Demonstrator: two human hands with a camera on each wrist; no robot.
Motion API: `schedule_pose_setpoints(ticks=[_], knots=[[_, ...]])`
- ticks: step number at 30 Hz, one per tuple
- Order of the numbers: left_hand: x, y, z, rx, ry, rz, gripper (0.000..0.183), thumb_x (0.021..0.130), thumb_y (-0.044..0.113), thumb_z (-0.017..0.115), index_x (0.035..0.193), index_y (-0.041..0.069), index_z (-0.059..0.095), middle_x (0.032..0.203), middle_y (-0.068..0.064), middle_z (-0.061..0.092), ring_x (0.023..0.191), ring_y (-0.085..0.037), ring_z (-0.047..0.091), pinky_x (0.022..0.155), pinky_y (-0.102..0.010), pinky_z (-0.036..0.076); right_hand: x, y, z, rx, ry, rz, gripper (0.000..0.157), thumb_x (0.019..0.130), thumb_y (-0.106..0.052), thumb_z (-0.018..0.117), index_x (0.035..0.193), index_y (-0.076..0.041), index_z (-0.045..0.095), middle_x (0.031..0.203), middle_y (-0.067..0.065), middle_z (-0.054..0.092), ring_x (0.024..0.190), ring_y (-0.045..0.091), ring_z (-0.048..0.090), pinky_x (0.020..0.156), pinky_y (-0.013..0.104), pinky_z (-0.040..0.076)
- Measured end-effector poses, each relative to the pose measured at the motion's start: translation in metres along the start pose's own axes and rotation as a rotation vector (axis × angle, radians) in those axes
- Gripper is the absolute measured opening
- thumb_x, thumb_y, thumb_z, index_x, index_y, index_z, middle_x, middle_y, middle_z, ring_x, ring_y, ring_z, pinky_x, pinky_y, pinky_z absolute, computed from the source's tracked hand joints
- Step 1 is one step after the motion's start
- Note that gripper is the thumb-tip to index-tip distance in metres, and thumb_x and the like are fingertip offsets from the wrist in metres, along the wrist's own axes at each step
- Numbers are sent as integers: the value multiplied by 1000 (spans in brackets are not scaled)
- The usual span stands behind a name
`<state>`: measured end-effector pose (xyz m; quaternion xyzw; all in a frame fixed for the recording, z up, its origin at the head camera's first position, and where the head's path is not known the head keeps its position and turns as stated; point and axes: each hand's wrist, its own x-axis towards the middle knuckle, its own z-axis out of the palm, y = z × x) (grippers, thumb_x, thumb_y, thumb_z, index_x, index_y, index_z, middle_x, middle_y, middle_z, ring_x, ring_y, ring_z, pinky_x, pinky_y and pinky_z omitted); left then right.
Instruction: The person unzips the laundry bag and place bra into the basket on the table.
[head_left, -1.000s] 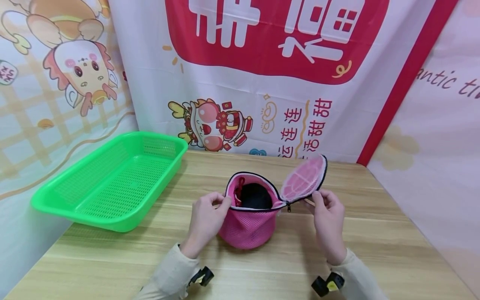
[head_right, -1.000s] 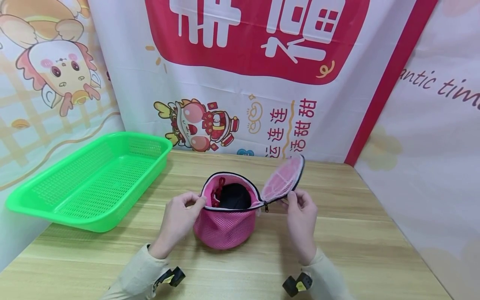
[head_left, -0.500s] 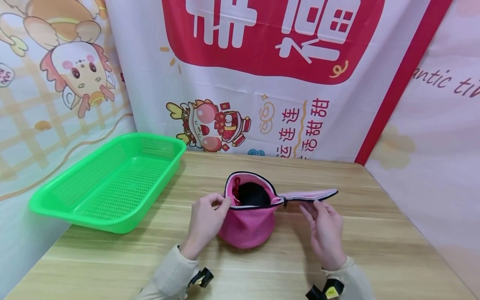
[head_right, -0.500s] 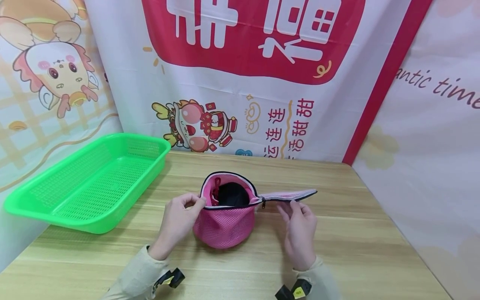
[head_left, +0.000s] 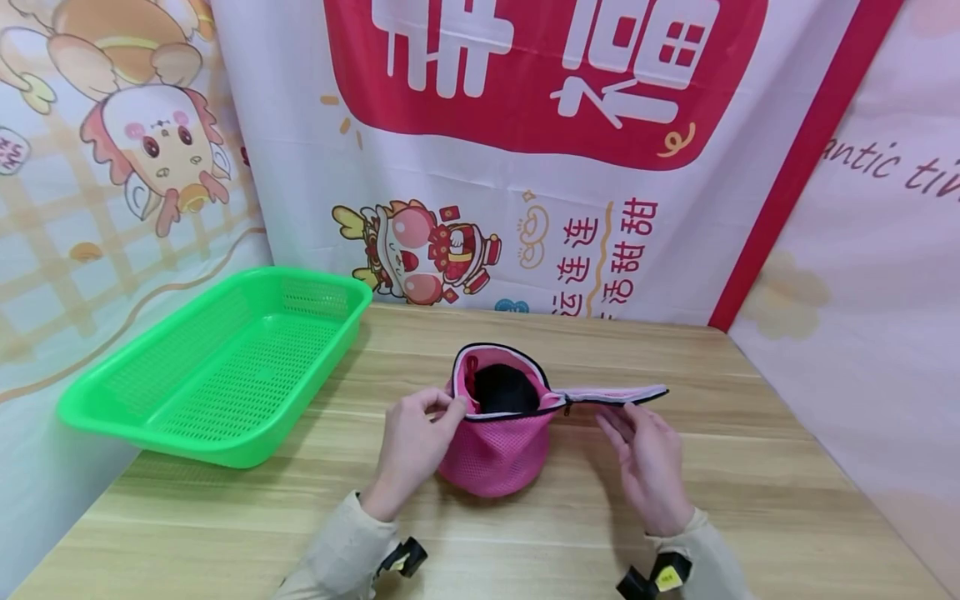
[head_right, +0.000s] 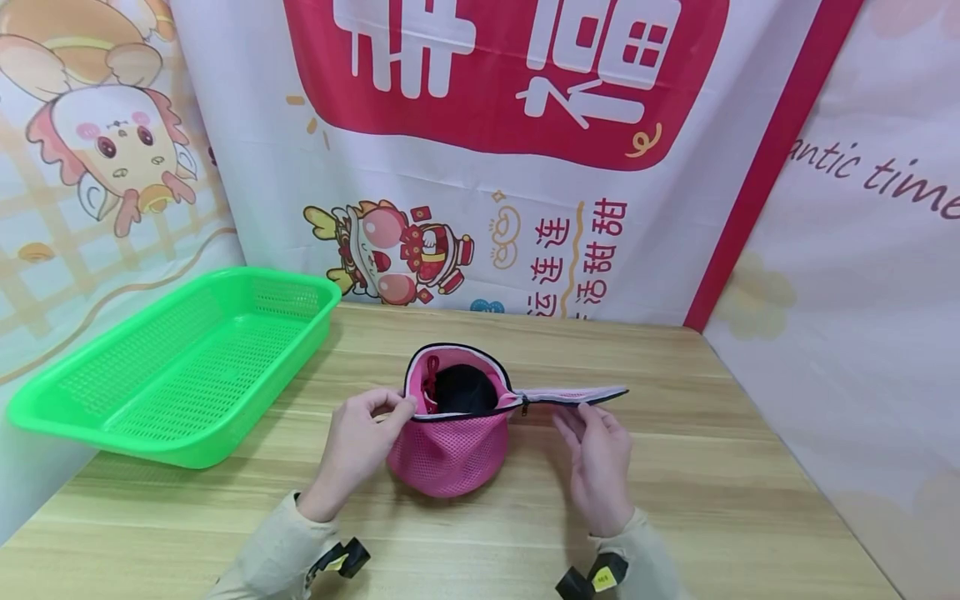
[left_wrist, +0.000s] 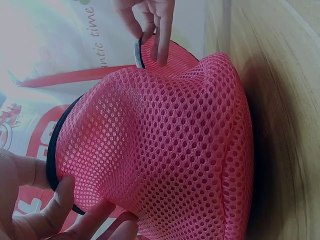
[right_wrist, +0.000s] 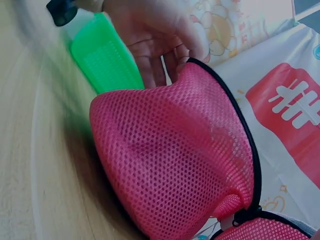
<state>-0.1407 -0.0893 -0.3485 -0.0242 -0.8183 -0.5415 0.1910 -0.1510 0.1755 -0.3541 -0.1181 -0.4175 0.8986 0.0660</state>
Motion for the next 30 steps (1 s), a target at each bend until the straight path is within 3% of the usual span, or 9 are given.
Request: schedule_pose_setpoints(ticks=[6, 10, 15, 18, 22, 25, 30], knots=[[0, 1, 0, -2, -14, 4, 16, 79, 28, 65, 65, 21, 65, 88, 10, 64, 81, -7, 60, 70, -27, 50, 0, -2, -4, 45, -62, 60, 34, 95, -5, 37, 126, 8, 31, 122, 23, 44, 117, 32, 40, 93, 37, 37], [0, 1, 1, 4, -13, 12, 15, 79, 28, 66, 65, 22, 66, 90, 10, 64, 81, -7, 60, 70, -28, 50, 1, -6, -7, -36, -81, 76, 38, 95, -10, 39, 128, 7, 32, 120, 22, 48, 118, 33, 39, 91, 37, 39], [0, 1, 2, 0, -16, 24, 16, 79, 29, 66, 65, 22, 66, 91, 9, 64, 81, -7, 60, 70, -29, 51, 1, -15, -12, -112, -101, 100, 29, 93, -9, 46, 117, 6, 42, 110, 20, 57, 113, 33, 45, 91, 40, 39], [0, 2, 2, -6, -18, 28, 16, 79, 29, 65, 66, 21, 66, 92, 8, 64, 82, -7, 60, 70, -30, 51, -2, -21, -15, -115, -141, 173, 25, 91, -3, 48, 113, 7, 47, 106, 21, 59, 110, 32, 49, 93, 41, 36], [0, 1, 2, -8, -16, 28, 16, 79, 29, 66, 65, 20, 66, 93, 7, 64, 82, -7, 60, 70, -28, 51, -8, -25, -15, -145, -234, 263, 35, 90, 1, 46, 124, 10, 43, 114, 23, 54, 113, 33, 45, 95, 41, 34], [0, 0, 3, -8, -10, 31, 16, 79, 28, 66, 65, 20, 66, 93, 7, 64, 81, -7, 60, 69, -26, 51, -12, -28, -11, -151, -284, 284, 42, 92, -2, 43, 130, 11, 33, 122, 25, 48, 116, 34, 41, 96, 40, 33], [-1, -1, 3, -11, -6, 29, 17, 79, 26, 66, 64, 22, 65, 93, 6, 64, 82, -7, 60, 68, -25, 50, -14, -32, -3, -155, -249, 294, 43, 94, -6, 41, 134, 6, 31, 131, 21, 40, 119, 30, 39, 96, 37, 33]])
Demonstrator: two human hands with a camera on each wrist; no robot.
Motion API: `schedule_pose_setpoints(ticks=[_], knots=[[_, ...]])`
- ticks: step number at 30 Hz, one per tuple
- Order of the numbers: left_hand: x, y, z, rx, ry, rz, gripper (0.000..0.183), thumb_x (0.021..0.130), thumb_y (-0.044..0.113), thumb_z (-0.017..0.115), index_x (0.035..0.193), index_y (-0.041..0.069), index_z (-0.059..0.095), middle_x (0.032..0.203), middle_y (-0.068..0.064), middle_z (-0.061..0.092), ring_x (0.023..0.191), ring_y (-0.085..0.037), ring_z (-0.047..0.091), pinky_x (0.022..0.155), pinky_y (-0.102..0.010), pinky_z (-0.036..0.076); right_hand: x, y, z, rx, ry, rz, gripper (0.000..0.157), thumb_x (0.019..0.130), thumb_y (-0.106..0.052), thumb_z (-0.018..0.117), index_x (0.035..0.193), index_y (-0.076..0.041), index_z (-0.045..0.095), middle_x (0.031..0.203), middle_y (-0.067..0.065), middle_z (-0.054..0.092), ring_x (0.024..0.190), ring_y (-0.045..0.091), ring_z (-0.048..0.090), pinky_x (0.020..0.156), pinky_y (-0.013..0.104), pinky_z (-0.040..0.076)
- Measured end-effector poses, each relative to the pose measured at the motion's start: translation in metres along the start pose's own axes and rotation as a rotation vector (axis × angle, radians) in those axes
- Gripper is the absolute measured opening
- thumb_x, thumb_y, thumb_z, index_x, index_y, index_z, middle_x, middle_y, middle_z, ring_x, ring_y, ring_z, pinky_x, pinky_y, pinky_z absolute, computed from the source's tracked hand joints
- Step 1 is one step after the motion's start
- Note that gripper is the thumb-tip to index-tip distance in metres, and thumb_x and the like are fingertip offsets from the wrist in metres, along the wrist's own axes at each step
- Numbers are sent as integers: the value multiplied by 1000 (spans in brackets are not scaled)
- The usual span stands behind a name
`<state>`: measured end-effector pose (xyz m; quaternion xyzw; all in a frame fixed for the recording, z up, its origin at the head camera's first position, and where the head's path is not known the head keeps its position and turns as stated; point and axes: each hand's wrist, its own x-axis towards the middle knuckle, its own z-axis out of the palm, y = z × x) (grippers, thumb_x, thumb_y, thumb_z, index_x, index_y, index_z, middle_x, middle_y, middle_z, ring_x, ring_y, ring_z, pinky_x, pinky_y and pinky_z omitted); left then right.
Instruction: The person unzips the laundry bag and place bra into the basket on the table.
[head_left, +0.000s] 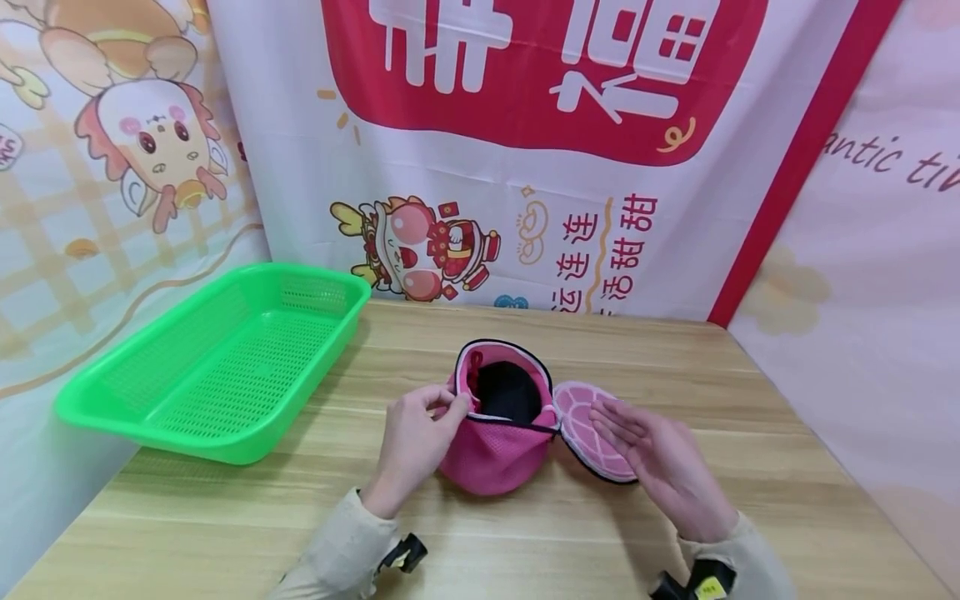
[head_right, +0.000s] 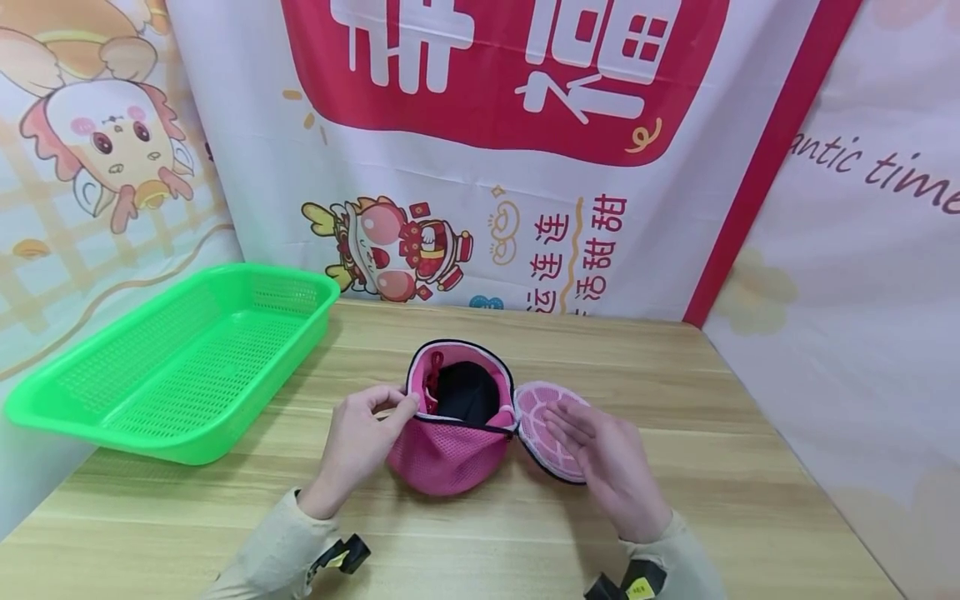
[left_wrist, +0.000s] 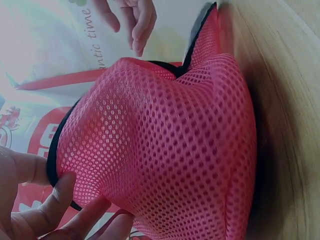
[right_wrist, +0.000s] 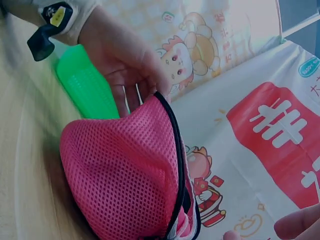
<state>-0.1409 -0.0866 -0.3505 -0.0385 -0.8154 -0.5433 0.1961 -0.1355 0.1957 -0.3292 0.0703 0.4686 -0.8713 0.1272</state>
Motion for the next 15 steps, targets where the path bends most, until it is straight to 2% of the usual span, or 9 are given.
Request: schedule_pose_setpoints(ticks=[2, 5, 8, 10, 13, 15], knots=[[-1, 0, 0, 1, 0, -5, 17, 79, 27, 66, 63, 22, 64, 94, 6, 63, 82, -8, 60, 68, -25, 51, 0, -1, 1, 6, 17, -12, 42, 93, -6, 42, 133, 5, 33, 132, 20, 38, 120, 29, 39, 96, 36, 34], [-1, 0, 0, 1, 1, -9, 17, 79, 27, 67, 63, 23, 64, 96, 5, 63, 81, -8, 61, 67, -25, 51, 1, 0, 1, 16, 22, -59, 36, 92, -4, 45, 126, 6, 43, 129, 19, 43, 119, 30, 40, 95, 38, 35], [-1, 0, 0, 3, 4, -4, 17, 79, 28, 66, 63, 23, 65, 96, 5, 63, 81, -8, 61, 67, -25, 50, 4, 5, 2, -79, -3, -158, 32, 90, -4, 51, 119, 9, 48, 121, 20, 51, 115, 34, 43, 94, 40, 36], [0, 0, 0, 6, 5, -3, 17, 79, 28, 66, 63, 23, 64, 96, 5, 63, 82, -8, 60, 67, -25, 50, 6, 9, 4, -286, -10, -246, 33, 86, -9, 58, 114, 7, 55, 114, 17, 56, 110, 31, 48, 90, 38, 40], [0, 0, 0, 5, 4, -7, 17, 79, 29, 66, 63, 23, 64, 97, 5, 63, 82, -9, 60, 68, -25, 51, 8, 17, 7, -671, 6, -373, 34, 79, -20, 69, 107, -2, 63, 105, 12, 62, 100, 25, 56, 82, 30, 46], [0, 0, 0, 4, 2, -13, 17, 79, 29, 66, 63, 23, 64, 98, 4, 63, 84, -10, 60, 68, -26, 51, 10, 21, 9, -870, 14, -449, 34, 74, -27, 73, 102, -9, 66, 101, 8, 64, 93, 19, 59, 76, 25, 48]])
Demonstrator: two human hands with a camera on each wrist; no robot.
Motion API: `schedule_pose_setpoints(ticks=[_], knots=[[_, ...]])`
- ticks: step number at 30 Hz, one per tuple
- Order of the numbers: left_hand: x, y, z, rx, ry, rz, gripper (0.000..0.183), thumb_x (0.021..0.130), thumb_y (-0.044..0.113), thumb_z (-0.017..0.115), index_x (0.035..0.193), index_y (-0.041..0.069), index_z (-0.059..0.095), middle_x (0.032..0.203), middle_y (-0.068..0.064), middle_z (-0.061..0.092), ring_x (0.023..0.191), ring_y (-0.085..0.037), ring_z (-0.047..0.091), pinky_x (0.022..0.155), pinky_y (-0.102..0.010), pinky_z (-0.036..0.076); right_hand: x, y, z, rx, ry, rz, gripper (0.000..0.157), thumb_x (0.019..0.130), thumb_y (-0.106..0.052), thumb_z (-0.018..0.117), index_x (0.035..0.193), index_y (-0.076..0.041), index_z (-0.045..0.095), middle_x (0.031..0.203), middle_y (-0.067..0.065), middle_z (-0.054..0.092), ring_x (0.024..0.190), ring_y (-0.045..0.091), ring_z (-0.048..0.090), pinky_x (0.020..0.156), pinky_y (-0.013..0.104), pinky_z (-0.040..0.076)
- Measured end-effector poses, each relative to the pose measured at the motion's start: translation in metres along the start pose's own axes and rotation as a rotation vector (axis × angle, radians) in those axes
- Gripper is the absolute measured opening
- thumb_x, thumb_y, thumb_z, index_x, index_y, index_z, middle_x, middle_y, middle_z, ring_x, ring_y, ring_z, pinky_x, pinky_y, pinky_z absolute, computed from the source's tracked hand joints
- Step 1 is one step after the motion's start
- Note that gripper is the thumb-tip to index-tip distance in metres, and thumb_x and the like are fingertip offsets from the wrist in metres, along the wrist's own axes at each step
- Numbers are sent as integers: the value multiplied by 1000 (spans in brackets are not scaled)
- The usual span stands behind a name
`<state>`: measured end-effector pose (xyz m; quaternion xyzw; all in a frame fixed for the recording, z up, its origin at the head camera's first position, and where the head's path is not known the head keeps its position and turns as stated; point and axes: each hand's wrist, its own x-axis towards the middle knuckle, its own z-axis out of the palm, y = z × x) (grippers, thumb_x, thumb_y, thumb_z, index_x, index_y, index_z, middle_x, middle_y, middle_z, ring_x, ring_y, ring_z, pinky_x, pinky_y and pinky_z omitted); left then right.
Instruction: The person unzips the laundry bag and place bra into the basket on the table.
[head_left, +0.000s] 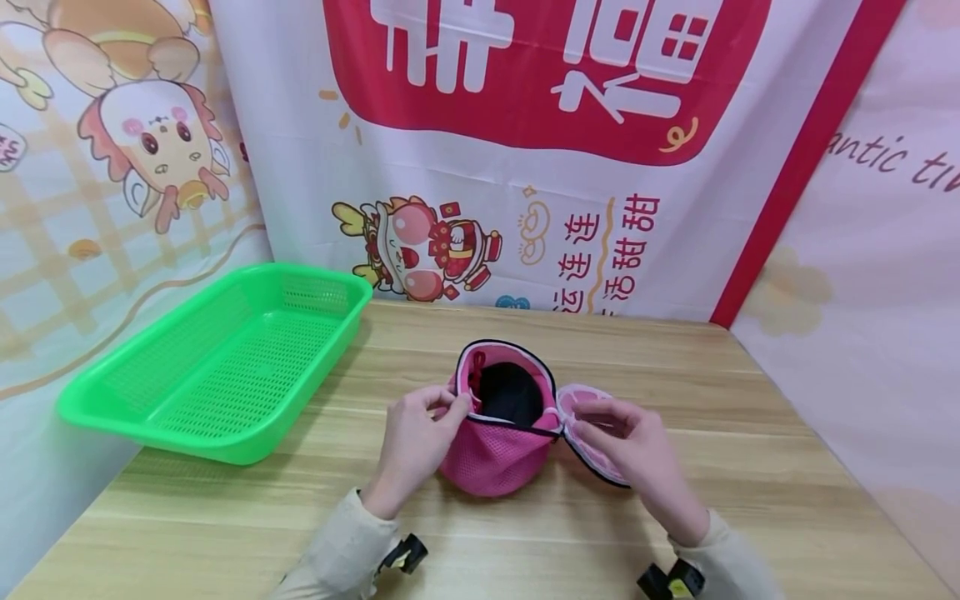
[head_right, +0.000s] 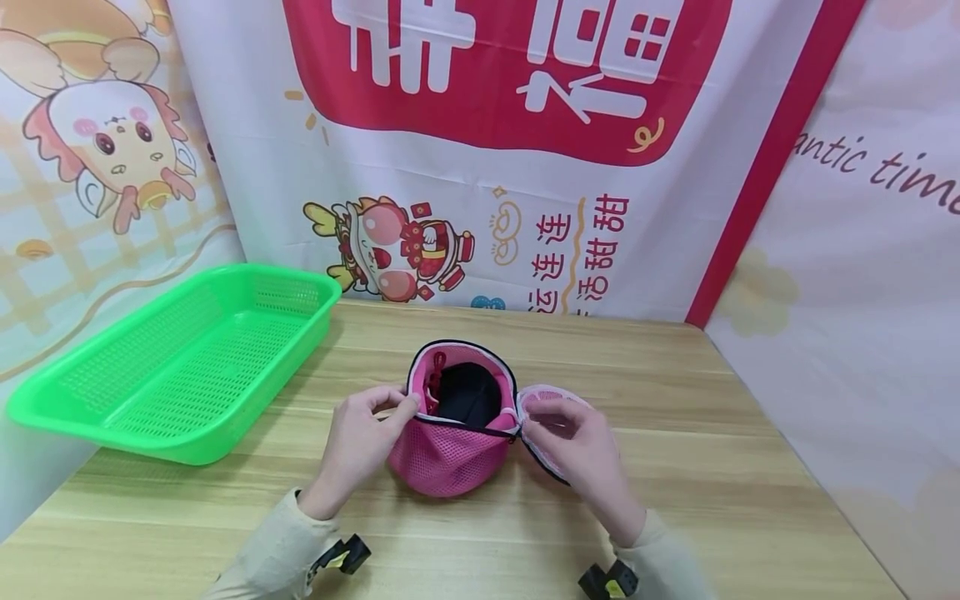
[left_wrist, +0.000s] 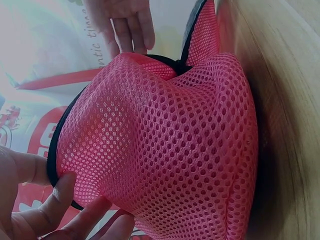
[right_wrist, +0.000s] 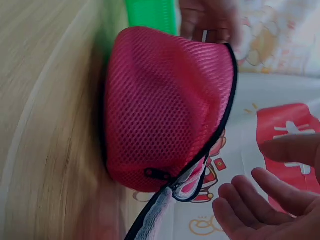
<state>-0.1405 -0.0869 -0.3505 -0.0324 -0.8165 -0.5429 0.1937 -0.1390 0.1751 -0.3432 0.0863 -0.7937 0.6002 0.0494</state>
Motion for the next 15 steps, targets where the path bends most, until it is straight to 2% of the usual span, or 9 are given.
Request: schedule_pose_setpoints(ticks=[2, 6, 9, 12, 15], knots=[[0, 0, 0, 0, -1, -3, 17, 79, 29, 66, 63, 23, 65, 98, 4, 63, 85, -10, 60, 68, -26, 51, 1, 1, 3, -66, -2, -49, 33, 72, -28, 74, 101, -12, 66, 99, 5, 64, 91, 17, 59, 75, 24, 48], [-1, 1, -1, -3, -2, -7, 16, 79, 28, 66, 64, 22, 65, 97, 5, 63, 85, -10, 60, 69, -26, 51, 3, 1, 4, -53, -7, -108, 33, 73, -22, 74, 103, -9, 65, 100, 5, 63, 91, 18, 59, 76, 26, 48], [-1, 1, -1, 0, -3, -11, 16, 79, 29, 66, 64, 22, 65, 95, 5, 63, 83, -9, 60, 69, -26, 50, 4, 4, 4, -60, -45, -166, 31, 74, -16, 74, 102, -6, 65, 101, 7, 63, 92, 20, 59, 77, 29, 49], [0, 1, -1, 2, -4, -14, 16, 79, 29, 66, 64, 22, 65, 95, 5, 63, 82, -9, 61, 69, -26, 50, 7, 9, 6, -177, -93, -279, 31, 73, -18, 74, 101, -8, 66, 101, 4, 62, 94, 16, 57, 77, 31, 48], [0, 1, -1, -3, -3, -11, 16, 79, 28, 66, 65, 21, 65, 96, 5, 63, 83, -9, 61, 69, -25, 50, 9, 13, 7, -307, -104, -373, 35, 69, -26, 77, 99, -10, 67, 100, -1, 62, 96, 13, 54, 79, 32, 47]])
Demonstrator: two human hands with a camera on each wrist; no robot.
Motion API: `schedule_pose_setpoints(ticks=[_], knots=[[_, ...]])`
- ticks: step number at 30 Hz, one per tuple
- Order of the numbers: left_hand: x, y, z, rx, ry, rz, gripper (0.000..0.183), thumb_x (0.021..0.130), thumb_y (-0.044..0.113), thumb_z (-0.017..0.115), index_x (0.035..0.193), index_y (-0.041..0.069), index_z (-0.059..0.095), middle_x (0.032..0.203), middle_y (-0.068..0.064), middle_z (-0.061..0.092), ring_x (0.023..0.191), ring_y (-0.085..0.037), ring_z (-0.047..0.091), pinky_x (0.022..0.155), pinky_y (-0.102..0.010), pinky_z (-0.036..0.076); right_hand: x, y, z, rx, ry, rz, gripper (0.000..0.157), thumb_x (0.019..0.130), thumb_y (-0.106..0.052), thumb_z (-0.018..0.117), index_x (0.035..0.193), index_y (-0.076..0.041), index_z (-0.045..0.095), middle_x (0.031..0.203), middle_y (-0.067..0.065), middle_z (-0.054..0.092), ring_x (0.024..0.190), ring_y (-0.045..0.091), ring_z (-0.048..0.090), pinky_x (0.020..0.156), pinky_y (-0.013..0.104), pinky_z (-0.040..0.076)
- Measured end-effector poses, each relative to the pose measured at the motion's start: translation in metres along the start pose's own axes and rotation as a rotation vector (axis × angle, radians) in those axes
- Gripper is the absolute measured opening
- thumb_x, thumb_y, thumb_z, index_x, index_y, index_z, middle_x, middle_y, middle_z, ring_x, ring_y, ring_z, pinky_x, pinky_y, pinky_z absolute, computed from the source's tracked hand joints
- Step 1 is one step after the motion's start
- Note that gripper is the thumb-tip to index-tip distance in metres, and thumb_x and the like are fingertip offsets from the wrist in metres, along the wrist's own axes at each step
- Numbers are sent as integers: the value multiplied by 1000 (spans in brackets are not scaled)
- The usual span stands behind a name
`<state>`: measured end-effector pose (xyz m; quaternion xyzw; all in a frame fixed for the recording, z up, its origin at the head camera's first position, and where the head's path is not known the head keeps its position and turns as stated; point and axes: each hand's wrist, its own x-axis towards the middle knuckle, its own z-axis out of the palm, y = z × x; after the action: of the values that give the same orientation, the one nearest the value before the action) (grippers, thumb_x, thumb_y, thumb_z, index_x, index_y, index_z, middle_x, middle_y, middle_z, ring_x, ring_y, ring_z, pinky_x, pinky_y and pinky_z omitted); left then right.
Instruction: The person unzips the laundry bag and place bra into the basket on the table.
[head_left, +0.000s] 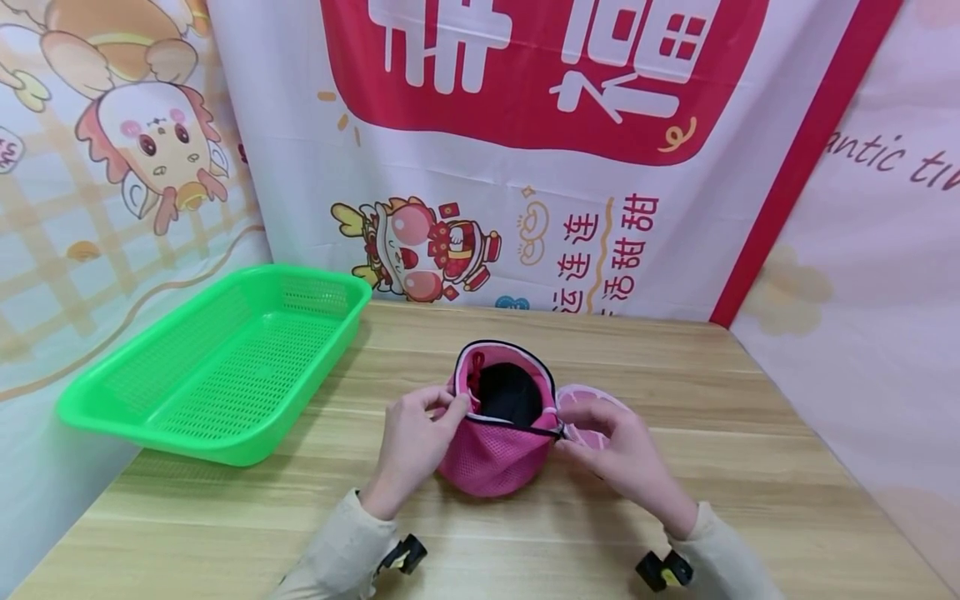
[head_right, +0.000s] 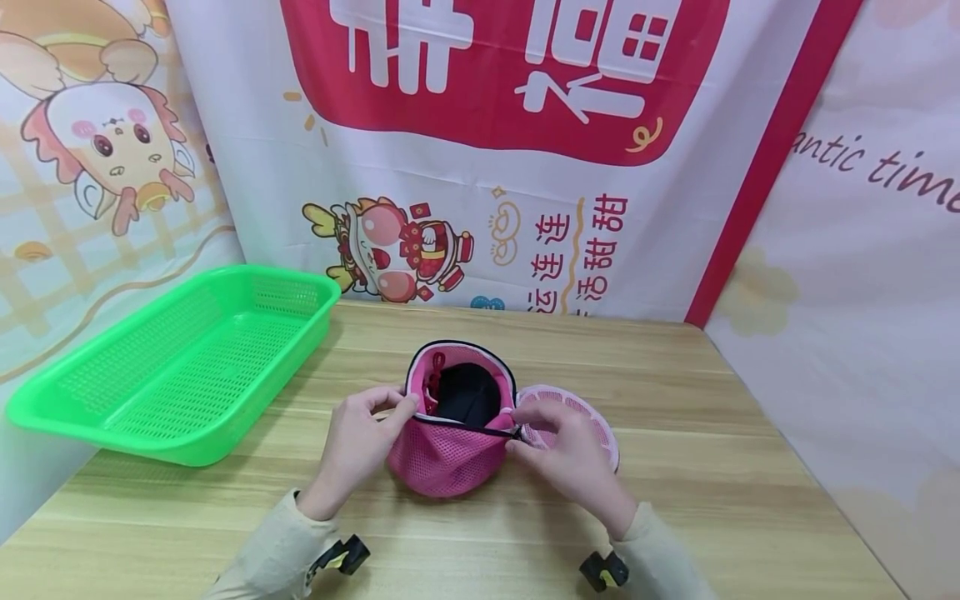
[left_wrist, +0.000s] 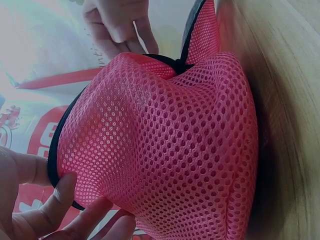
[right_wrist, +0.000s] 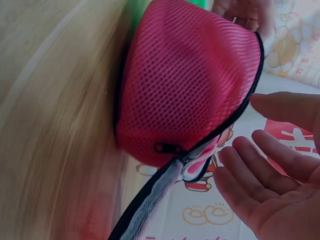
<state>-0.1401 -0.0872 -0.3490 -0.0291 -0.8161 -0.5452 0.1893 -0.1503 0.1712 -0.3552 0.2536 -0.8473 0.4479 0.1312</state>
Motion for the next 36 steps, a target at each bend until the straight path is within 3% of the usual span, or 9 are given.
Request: schedule_pose_setpoints(ticks=[4, 8, 10, 14, 18, 23, 28, 32, 36], knots=[[1, 0, 0, -4, -1, 8, 16, 79, 27, 66, 65, 19, 66, 95, 4, 63, 84, -9, 61, 69, -24, 50, 2, 4, 2, -26, -10, 47, 39, 64, -32, 80, 96, -13, 68, 95, -3, 62, 90, 15, 56, 75, 30, 49], [0, 0, 0, -4, -2, 4, 16, 79, 28, 67, 65, 20, 66, 94, 5, 64, 82, -9, 61, 69, -25, 51, 4, 9, 5, -27, -4, 123, 34, 61, -29, 82, 91, -16, 69, 91, -6, 63, 82, 16, 59, 68, 28, 51], [0, 0, 0, -5, -4, 1, 16, 79, 28, 66, 65, 20, 66, 94, 5, 64, 82, -9, 61, 69, -26, 51, 5, 12, 6, -72, 8, 93, 31, 61, -24, 83, 88, -19, 69, 88, -9, 63, 82, 13, 58, 66, 29, 50], [1, -1, -1, -8, -6, -3, 16, 79, 28, 66, 66, 19, 67, 94, 5, 64, 82, -8, 61, 69, -25, 50, 8, 20, 10, -135, 30, -57, 27, 62, -13, 81, 86, -18, 71, 85, -9, 64, 86, 12, 56, 66, 31, 50], [1, 0, -1, 0, -4, -12, 17, 79, 29, 66, 66, 18, 67, 94, 5, 64, 83, -8, 60, 69, -26, 51, 9, 25, 14, -197, 55, -183, 22, 65, -8, 79, 85, -14, 71, 87, -6, 64, 94, 15, 55, 75, 28, 48], [2, 1, -2, 20, -11, -23, 17, 79, 30, 66, 67, 18, 68, 94, 4, 64, 86, -8, 59, 70, -27, 50, 8, 24, 14, -203, 78, -242, 20, 67, -8, 77, 86, -13, 72, 90, -2, 64, 96, 15, 54, 86, 25, 41], [3, 5, -5, 54, -8, -19, 15, 79, 30, 66, 69, 20, 70, 93, 5, 65, 87, -7, 58, 72, -32, 48, 7, 22, 12, -173, 99, -254, 19, 68, -8, 77, 86, -13, 73, 89, 0, 65, 96, 17, 55, 87, 25, 41], [5, 16, -9, 109, 18, 51, 12, 81, 29, 63, 76, 21, 71, 95, 7, 65, 85, -6, 59, 70, -30, 49, 8, 19, 10, -170, 104, -251, 18, 69, -8, 77, 86, -11, 73, 86, -3, 66, 96, 15, 56, 86, 23, 42], [9, 36, -16, 249, 42, 210, 15, 84, 28, 59, 83, 19, 71, 91, 8, 64, 85, -6, 58, 71, -28, 49, 9, 19, 8, -157, 98, -218, 16, 69, -11, 77, 85, -13, 73, 84, -7, 66, 96, 11, 56, 84, 21, 43]])
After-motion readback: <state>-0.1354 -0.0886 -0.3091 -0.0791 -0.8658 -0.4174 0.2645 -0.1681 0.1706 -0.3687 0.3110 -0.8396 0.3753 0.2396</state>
